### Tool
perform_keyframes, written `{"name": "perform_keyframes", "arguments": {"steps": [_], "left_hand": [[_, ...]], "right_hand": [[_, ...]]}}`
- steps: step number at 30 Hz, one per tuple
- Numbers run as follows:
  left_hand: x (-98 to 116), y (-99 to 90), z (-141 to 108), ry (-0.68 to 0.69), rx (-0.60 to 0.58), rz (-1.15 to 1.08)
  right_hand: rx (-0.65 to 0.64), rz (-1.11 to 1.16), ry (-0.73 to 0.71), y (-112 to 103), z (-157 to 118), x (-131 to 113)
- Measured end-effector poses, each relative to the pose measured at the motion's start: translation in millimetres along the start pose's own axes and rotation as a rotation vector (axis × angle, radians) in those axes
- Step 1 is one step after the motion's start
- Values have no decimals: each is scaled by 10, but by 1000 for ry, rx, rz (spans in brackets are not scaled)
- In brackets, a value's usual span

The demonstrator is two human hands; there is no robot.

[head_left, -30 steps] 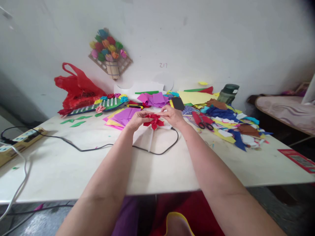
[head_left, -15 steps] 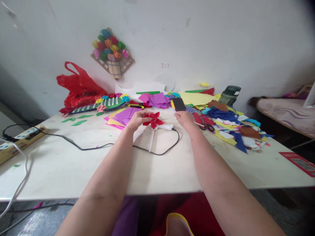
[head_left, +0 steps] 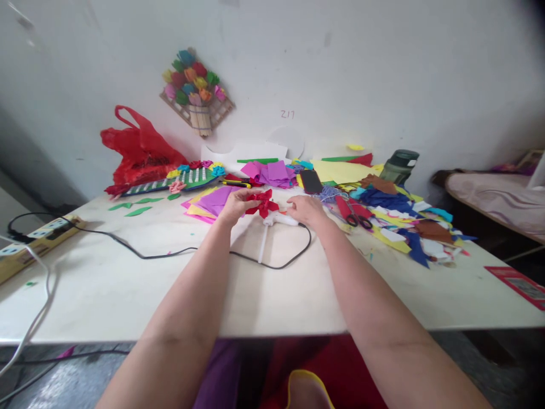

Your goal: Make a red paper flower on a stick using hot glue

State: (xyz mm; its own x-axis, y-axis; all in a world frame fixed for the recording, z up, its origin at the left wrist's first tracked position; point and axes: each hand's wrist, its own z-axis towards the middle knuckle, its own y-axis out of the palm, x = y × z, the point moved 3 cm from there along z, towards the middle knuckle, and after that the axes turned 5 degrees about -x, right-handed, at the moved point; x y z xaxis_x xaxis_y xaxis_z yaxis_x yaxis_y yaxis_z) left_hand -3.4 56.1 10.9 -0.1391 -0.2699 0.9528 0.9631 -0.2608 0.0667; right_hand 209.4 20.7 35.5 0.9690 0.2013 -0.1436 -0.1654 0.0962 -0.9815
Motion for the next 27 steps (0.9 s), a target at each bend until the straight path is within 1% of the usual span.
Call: {"name": "perform_keyframes", "arguments": {"steps": [3, 5, 7, 9, 13, 16, 19, 21, 24, 26, 27], "left_hand": [[-16, -12, 5, 13, 2, -25], [-23, -15, 2, 8, 6, -45], [-22, -16, -6, -3, 15, -67], [-12, -18, -14, -3, 26, -83], [3, -24, -21, 1, 22, -81], [-14, -39, -13, -30, 30, -72], [-38, -58, -3, -44, 46, -61], [-52, -68, 2, -41, 46, -60], [-71, -78, 5, -31, 37, -64], [-83, -82, 9, -20, 36, -70], [-89, -83, 11, -14, 35, -72]], "right_hand": [[-143, -10, -29, 54, 0, -112], [-184, -33, -58, 108, -3, -175], [-195, -60, -76, 169, -7, -233], [-194, -79, -61, 224, -9, -274], [-122, -113, -53, 235, -4, -278], [-62, -136, -50, 159, -6, -175], [-28, -131, 46, 59, -22, 12], [21, -74, 121, -8, -39, 140], [73, 74, 257, -66, -51, 317], [113, 243, 284, -75, -38, 396], [130, 354, 266, -72, -27, 420]]}}
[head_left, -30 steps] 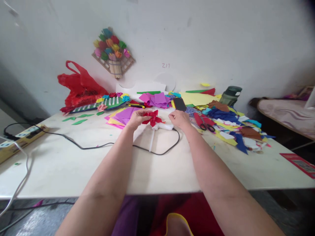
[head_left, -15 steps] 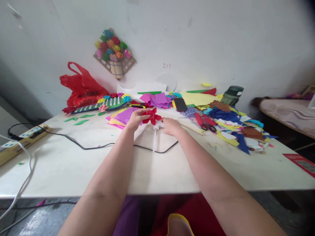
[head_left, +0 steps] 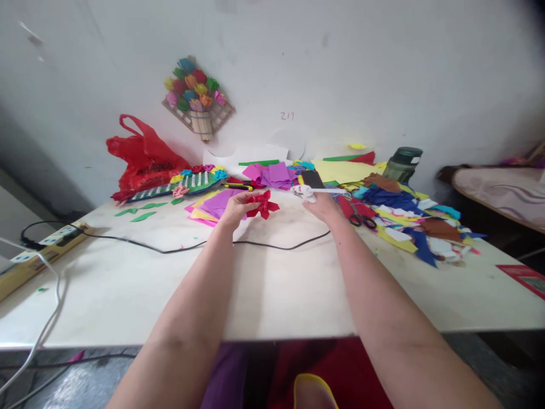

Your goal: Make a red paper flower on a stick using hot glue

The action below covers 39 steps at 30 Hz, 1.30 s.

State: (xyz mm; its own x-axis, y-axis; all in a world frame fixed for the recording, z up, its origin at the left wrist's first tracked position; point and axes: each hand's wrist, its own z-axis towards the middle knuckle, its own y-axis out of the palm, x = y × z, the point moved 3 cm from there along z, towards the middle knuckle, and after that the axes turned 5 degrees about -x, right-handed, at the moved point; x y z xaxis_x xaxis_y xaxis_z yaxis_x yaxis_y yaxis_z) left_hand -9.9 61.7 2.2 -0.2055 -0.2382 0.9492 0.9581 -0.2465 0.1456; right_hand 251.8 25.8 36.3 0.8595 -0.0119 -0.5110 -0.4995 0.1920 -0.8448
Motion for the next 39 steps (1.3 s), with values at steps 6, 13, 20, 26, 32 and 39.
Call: {"name": "perform_keyframes", "arguments": {"steps": [6, 13, 20, 26, 32, 39], "left_hand": [[-28, -8, 22, 23, -35, 21], [-20, 1, 8, -3, -91, 28], [-22, 16, 8, 1, -121, -9], [-35, 9, 18, 5, -119, -53], [-55, 17, 24, -6, -113, -44], [-62, 30, 33, -6, -112, -75]], "right_hand": [[-192, 711, -147, 64, 4, 1], [-399, 834, -233, 134, -22, -9], [-461, 828, -235, 111, -56, -15], [-455, 814, -224, 86, -93, -54], [-456, 811, -249, 100, -97, -65], [-448, 824, -253, 137, -65, -50]]}}
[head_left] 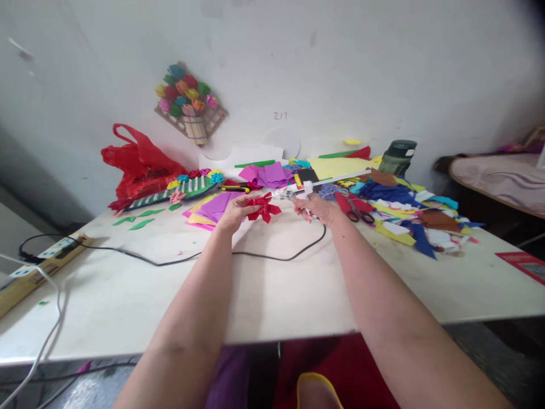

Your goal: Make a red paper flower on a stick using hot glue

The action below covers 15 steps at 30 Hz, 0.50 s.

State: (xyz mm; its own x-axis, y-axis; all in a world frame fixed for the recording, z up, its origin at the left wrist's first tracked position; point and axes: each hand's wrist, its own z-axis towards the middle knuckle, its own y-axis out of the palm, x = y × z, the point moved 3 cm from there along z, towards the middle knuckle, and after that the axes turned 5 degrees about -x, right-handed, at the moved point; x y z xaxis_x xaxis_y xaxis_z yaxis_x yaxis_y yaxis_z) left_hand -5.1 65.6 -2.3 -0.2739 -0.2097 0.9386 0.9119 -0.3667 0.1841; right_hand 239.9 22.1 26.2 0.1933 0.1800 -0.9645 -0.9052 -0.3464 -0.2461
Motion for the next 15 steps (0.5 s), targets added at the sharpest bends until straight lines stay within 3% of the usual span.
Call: {"name": "perform_keyframes", "arguments": {"steps": [15], "left_hand": [[19, 27, -12, -22, -19, 35]], "right_hand": [[29, -4, 34, 35, 4, -27]]}}
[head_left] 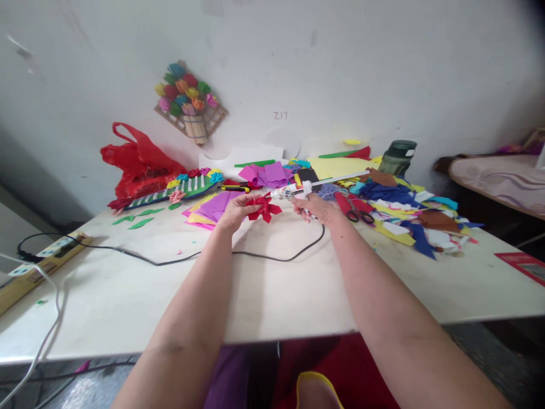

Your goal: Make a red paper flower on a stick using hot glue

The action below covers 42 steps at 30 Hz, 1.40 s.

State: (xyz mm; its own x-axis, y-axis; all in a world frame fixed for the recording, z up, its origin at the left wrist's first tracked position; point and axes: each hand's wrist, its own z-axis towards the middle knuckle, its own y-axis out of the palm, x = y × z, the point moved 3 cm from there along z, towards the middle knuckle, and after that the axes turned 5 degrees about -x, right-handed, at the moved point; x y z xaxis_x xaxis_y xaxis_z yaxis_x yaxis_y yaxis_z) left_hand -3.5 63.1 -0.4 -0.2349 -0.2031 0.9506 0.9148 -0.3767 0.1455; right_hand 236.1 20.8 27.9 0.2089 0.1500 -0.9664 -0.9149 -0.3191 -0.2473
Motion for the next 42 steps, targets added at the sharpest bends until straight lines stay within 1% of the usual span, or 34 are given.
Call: {"name": "perform_keyframes", "arguments": {"steps": [6, 13, 18, 24, 29, 32, 42], "left_hand": [[-7, -2, 8, 2, 11, -3], [6, 11, -3, 0, -5, 10], [15, 19, -7, 0, 5, 19], [39, 11, -7, 22, 4, -1], [58, 5, -16, 36, 7, 3], [55, -7, -14, 34, 18, 11], [34, -23, -10, 34, 16, 53]], "right_hand": [[9, 16, -1, 2, 10, 23], [-7, 9, -23, 14, -3, -8], [-33, 7, -50, 6, -14, -22], [-15, -7, -36, 1, -17, -27], [-20, -24, -62, 0, 12, -21], [-7, -31, -51, -3, 22, -18], [-33, 11, -42, -18, 32, 45]]}}
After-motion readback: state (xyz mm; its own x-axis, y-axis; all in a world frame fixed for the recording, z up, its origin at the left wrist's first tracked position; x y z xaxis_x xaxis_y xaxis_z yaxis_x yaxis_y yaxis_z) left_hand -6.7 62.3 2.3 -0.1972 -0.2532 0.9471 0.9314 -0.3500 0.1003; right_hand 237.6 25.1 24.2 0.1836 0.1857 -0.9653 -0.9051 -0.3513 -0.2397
